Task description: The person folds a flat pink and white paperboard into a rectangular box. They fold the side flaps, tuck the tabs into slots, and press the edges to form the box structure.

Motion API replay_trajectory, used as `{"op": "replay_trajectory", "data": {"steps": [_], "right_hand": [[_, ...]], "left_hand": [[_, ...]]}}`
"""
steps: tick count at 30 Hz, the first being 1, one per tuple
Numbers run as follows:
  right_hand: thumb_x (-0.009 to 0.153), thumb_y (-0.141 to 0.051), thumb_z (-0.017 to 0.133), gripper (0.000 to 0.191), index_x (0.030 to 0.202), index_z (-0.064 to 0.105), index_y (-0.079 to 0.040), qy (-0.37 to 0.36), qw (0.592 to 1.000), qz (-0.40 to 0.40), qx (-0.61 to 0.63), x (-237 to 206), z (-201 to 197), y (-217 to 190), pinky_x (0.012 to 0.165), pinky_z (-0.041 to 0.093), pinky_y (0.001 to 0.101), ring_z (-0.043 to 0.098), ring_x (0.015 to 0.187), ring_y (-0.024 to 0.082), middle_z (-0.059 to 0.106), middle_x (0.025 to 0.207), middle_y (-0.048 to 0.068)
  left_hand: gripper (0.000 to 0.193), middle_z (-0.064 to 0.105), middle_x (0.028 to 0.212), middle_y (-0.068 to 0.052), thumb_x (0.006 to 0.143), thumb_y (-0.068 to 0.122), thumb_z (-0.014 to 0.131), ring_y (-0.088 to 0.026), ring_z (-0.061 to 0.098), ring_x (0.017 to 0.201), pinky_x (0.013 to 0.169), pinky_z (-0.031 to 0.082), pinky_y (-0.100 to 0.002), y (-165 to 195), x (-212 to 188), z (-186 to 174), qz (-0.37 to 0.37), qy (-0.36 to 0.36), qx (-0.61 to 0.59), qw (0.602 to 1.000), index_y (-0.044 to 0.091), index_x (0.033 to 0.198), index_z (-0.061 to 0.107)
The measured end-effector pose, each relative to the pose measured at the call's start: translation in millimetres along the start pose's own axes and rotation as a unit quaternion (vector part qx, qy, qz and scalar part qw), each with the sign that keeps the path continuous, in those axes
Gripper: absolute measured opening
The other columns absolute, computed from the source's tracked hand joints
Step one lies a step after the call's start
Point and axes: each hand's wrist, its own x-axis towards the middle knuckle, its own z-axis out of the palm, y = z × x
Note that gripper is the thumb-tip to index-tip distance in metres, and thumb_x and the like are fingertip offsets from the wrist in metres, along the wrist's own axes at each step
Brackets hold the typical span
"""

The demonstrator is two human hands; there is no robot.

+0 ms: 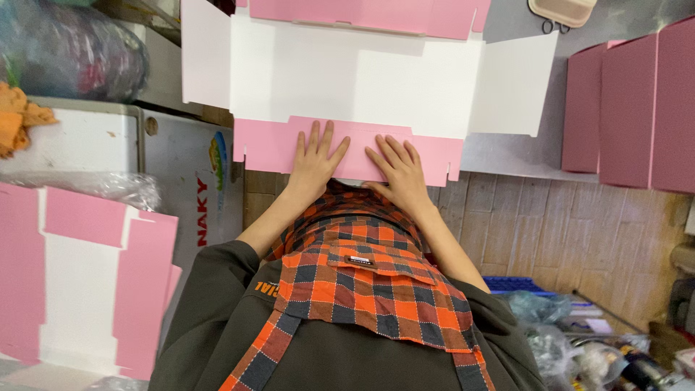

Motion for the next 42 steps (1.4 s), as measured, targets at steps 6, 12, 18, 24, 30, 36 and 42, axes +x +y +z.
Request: {"op": "replay_trajectory", "data": {"steps": [6, 12, 18, 24, 30, 36, 42], "right_hand": [[0.083, -0.047, 0.079, 0.067, 0.137, 0.063, -0.010, 0.026, 0.995, -0.090, 0.015, 14.2, -35.0, 7.0, 0.115, 0.038, 0.0533, 0.051, 0.137, 0.035, 0.057, 0.146, 0.013], [0.092, -0.032, 0.073, 0.048, 0.133, 0.067, -0.007, -0.001, 0.985, -0.153, 0.073, 15.8, -48.8, 24.0, 0.108, 0.045, 0.0459, 0.056, 0.129, 0.034, 0.063, 0.142, 0.015], [0.096, -0.022, 0.071, 0.029, 0.121, 0.071, -0.007, 0.002, 0.975, -0.149, 0.162, -25.7, -25.9, -0.3, 0.100, 0.052, 0.0424, 0.067, 0.115, 0.027, 0.072, 0.125, 0.007], [0.101, -0.033, 0.061, 0.033, 0.121, 0.073, -0.009, -0.145, 0.955, -0.015, 0.257, -46.4, -4.7, -37.0, 0.093, 0.056, 0.0408, 0.071, 0.109, 0.029, 0.075, 0.117, 0.010], [0.102, -0.036, 0.056, 0.047, 0.136, 0.062, -0.004, -0.138, 0.889, 0.142, 0.412, -33.6, 19.3, -43.9, 0.095, 0.055, 0.0387, 0.072, 0.108, 0.026, 0.075, 0.118, 0.015], [0.111, -0.032, 0.040, 0.047, 0.123, 0.065, 0.006, -0.006, 0.746, 0.209, 0.632, -14.8, 63.9, -66.5, 0.093, 0.060, 0.0357, 0.074, 0.104, 0.025, 0.074, 0.114, 0.018], [0.113, -0.029, 0.040, 0.043, 0.121, 0.062, 0.008, 0.106, 0.733, 0.188, 0.645, -18.6, 79.6, -75.9, 0.099, 0.060, 0.0396, 0.073, 0.107, 0.027, 0.072, 0.116, 0.020]], "left_hand": [[0.092, 0.038, 0.160, -0.022, 0.070, 0.000, 0.079, -0.044, 0.035, 0.147, 0.114, 0.039, -0.058, -4.4, 5.3, -41.4, -0.011, -0.032, -0.014, 0.999, 0.025, 0.153, 0.049], [0.108, 0.048, 0.144, -0.026, 0.059, 0.060, 0.092, -0.044, 0.045, 0.134, 0.109, 0.037, -0.057, -21.3, 36.0, -67.1, -0.030, 0.017, -0.123, 0.992, 0.003, 0.142, 0.054], [0.092, 0.065, 0.114, -0.016, 0.061, 0.065, 0.089, -0.034, 0.060, 0.105, 0.098, 0.043, -0.048, -36.7, 75.4, -66.5, -0.073, -0.033, -0.158, 0.984, 0.000, 0.122, 0.065], [0.070, 0.068, 0.093, -0.010, 0.056, 0.065, 0.089, -0.029, 0.061, 0.097, 0.093, 0.042, -0.046, -53.0, 104.5, -64.1, -0.028, -0.232, -0.122, 0.965, 0.009, 0.097, 0.078], [0.073, 0.078, 0.107, -0.011, 0.060, 0.061, 0.082, -0.031, 0.070, 0.105, 0.108, 0.044, -0.046, -70.9, 109.0, -56.7, -0.015, -0.314, -0.282, 0.907, 0.014, 0.115, 0.076], [0.072, 0.071, 0.128, -0.017, 0.083, 0.063, 0.072, -0.034, 0.063, 0.123, 0.120, 0.025, -0.050, -65.2, 110.2, -45.2, 0.045, -0.361, -0.265, 0.893, 0.012, 0.133, 0.070], [0.073, 0.062, 0.141, -0.018, 0.089, 0.055, 0.059, -0.030, 0.061, 0.130, 0.107, 0.049, -0.039, -53.0, 114.2, -37.9, 0.085, -0.464, -0.500, 0.726, 0.007, 0.145, 0.051]]}}
